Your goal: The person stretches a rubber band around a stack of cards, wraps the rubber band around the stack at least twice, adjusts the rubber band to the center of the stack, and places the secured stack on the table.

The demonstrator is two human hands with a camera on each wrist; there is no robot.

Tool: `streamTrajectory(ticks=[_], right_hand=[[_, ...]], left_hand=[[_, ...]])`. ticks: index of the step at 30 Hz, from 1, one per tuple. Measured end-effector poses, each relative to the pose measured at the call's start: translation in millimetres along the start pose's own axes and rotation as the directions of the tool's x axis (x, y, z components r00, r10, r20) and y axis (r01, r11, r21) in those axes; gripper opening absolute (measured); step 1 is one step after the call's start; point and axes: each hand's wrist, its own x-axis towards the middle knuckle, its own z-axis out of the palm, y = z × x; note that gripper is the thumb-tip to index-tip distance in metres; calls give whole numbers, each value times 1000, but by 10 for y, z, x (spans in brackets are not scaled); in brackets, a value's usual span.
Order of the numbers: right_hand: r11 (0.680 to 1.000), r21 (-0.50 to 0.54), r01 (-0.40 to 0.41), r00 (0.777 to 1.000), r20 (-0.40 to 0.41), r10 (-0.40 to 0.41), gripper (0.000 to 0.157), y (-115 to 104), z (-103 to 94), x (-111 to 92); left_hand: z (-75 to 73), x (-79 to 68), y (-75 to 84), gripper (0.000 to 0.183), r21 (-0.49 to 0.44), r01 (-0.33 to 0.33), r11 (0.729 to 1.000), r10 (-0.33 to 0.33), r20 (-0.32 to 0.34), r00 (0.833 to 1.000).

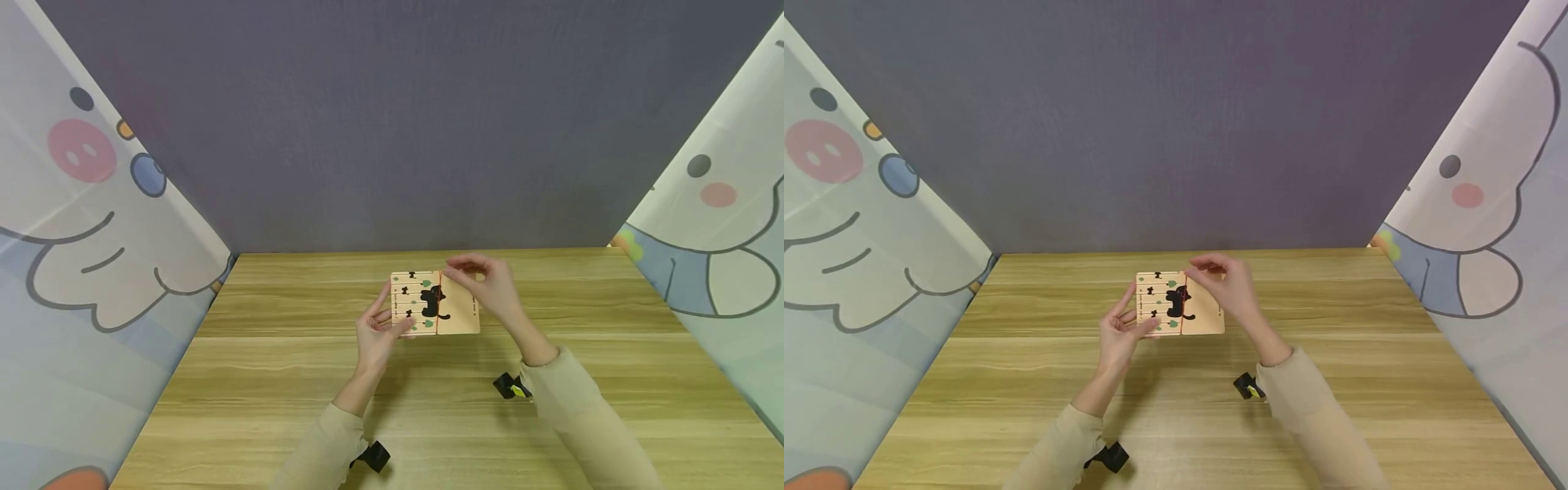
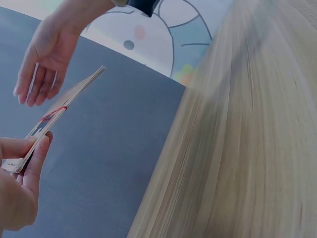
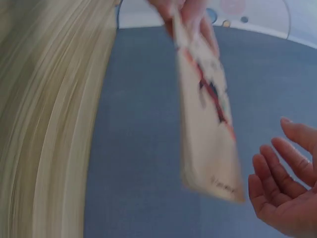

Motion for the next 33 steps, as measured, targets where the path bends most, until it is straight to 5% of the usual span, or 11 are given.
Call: streamTrajectory(ticks=[6,19,33], right_hand=[[999,-44,24,999,45,-22,14,84,-21,65],[995,-63,-80,976,199,91,17,611,-42,142],[986,136,-97,961,270,57,11,689,29,138]], left_hand=[[10,-6,-8,71,-14,-5,1000,6,10,1000],[32,-7,-12,72,-15,-3,1000,3,0,1000],[95,-40,-22,73,-8,11,1000,-11,15,1000]])
